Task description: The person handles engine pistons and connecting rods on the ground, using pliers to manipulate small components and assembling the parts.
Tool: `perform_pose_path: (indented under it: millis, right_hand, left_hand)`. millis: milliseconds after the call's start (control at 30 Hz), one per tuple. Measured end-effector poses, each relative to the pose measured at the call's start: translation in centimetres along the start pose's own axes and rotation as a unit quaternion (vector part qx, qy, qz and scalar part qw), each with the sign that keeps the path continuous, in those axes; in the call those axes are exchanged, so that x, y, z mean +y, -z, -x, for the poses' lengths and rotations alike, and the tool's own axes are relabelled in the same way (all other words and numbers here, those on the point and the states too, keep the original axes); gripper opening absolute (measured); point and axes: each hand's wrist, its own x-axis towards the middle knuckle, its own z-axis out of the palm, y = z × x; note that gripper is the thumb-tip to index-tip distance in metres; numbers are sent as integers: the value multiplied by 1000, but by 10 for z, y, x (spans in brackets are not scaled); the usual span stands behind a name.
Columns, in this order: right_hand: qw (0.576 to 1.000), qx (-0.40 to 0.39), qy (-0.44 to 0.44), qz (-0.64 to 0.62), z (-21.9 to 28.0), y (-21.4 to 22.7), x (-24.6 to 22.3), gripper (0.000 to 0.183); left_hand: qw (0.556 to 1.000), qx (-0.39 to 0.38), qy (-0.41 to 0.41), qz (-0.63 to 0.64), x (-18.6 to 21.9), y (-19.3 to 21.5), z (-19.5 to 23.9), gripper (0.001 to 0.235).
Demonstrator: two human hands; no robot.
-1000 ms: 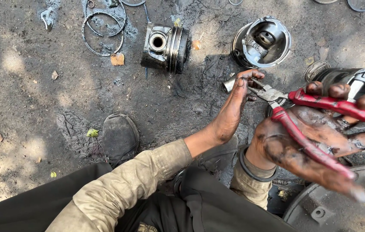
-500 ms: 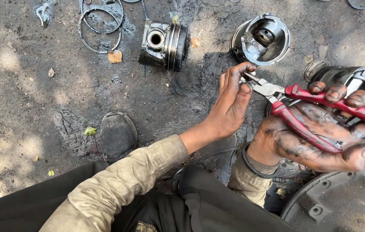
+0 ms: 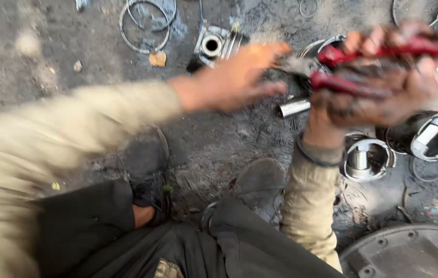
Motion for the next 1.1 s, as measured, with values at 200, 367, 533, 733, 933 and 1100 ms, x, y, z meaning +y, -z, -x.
perform_pose_path:
  millis: [200,367,533,733,933,1100]
  right_hand:
    - [996,-47,-79,-2,6,-57,98,33]
    - [989,-73,-128,-1,13,-94,129,32]
    - [973,-183,-109,90,17,-98,150,33]
    - [957,-209,-119,164,25,-89,160,50]
    - [947,-221,-75,222,29,-66,184,53]
    - [927,-254,-63,269,32,-74,187,47]
  left_hand:
    - [906,-192,280,-254,-22,165,60,67]
    - [899,-103,396,-156,-52,116,103,80]
    - [885,249,347,185,-75,10,84,48]
    - [815,296,375,329,-87,-15,82,31]
    - [808,293,420,291,-80,-7,69,39]
    - [804,276,457,264,-75,1,67,41]
